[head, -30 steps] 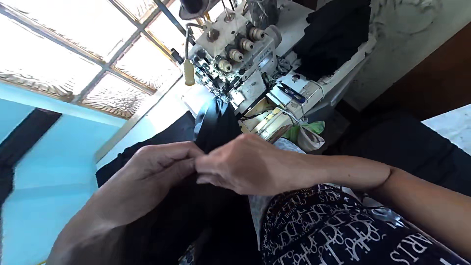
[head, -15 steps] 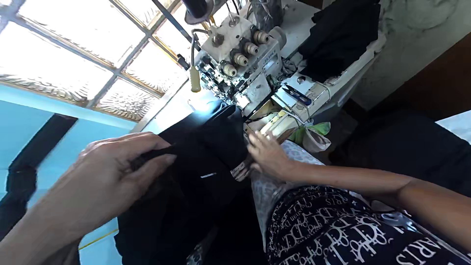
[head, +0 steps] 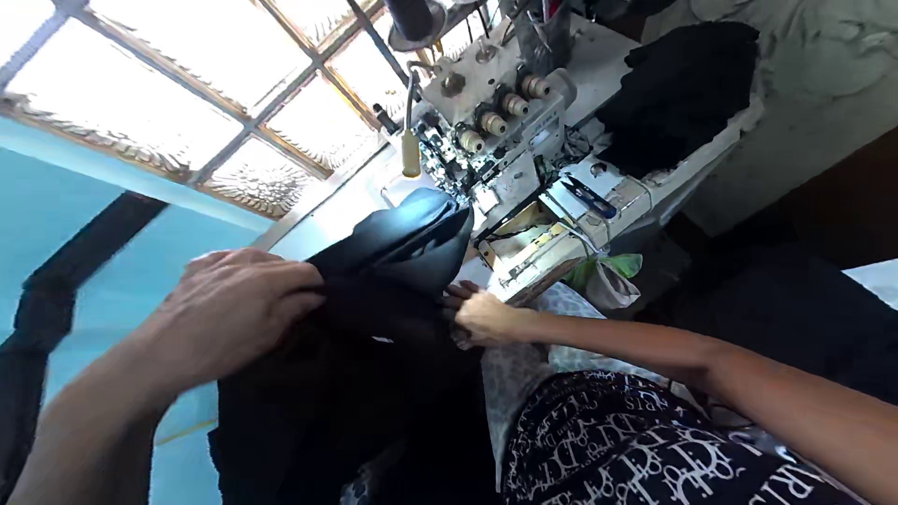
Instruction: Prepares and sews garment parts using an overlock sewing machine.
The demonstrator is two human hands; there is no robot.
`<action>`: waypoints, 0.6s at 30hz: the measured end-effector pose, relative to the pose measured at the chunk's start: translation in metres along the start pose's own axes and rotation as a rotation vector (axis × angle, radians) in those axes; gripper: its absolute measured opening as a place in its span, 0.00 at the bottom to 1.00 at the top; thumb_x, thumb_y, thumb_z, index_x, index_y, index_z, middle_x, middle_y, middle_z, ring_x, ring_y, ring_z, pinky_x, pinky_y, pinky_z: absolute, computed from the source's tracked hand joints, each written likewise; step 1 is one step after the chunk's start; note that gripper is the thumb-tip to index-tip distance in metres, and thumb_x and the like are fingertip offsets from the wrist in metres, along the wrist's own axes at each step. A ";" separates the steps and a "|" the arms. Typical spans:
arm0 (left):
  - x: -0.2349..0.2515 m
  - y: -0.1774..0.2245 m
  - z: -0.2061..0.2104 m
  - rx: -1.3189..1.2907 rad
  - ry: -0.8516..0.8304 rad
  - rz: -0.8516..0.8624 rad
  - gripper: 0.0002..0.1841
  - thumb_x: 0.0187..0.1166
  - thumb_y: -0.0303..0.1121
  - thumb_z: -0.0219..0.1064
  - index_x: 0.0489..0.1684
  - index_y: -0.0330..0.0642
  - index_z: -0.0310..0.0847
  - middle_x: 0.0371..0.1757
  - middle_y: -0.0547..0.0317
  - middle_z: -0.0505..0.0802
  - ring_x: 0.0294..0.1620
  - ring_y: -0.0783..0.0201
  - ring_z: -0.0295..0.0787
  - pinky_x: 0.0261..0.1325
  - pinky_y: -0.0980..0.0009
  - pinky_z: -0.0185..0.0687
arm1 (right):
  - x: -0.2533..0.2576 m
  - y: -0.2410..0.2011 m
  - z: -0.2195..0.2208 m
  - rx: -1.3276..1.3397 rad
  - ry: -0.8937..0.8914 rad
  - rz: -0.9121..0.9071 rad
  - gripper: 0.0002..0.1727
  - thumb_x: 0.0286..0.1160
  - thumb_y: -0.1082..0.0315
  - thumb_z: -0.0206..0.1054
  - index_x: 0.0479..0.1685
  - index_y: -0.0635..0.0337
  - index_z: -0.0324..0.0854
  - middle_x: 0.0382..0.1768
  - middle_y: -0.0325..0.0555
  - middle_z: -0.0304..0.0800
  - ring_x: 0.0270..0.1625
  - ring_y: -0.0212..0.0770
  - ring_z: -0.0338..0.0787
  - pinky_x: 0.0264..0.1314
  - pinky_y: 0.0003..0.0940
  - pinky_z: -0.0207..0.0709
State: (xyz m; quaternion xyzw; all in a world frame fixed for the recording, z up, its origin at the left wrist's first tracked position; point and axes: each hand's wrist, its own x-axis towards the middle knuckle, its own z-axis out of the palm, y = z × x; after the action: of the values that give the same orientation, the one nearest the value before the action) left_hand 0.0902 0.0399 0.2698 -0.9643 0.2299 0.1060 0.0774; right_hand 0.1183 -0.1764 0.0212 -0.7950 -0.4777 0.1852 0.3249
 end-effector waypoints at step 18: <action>-0.003 -0.002 -0.018 -0.342 0.084 -0.120 0.07 0.69 0.14 0.68 0.40 0.27 0.88 0.41 0.42 0.90 0.49 0.49 0.85 0.55 0.46 0.77 | 0.003 0.012 -0.121 0.141 0.577 -0.284 0.09 0.76 0.67 0.69 0.38 0.63 0.93 0.33 0.48 0.89 0.42 0.41 0.86 0.50 0.39 0.75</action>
State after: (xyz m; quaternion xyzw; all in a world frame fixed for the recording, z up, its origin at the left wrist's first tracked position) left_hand 0.0913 0.0395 0.2885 -0.9790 0.1536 0.0982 -0.0911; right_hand 0.2003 -0.2191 0.1007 -0.7156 -0.4581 -0.0619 0.5237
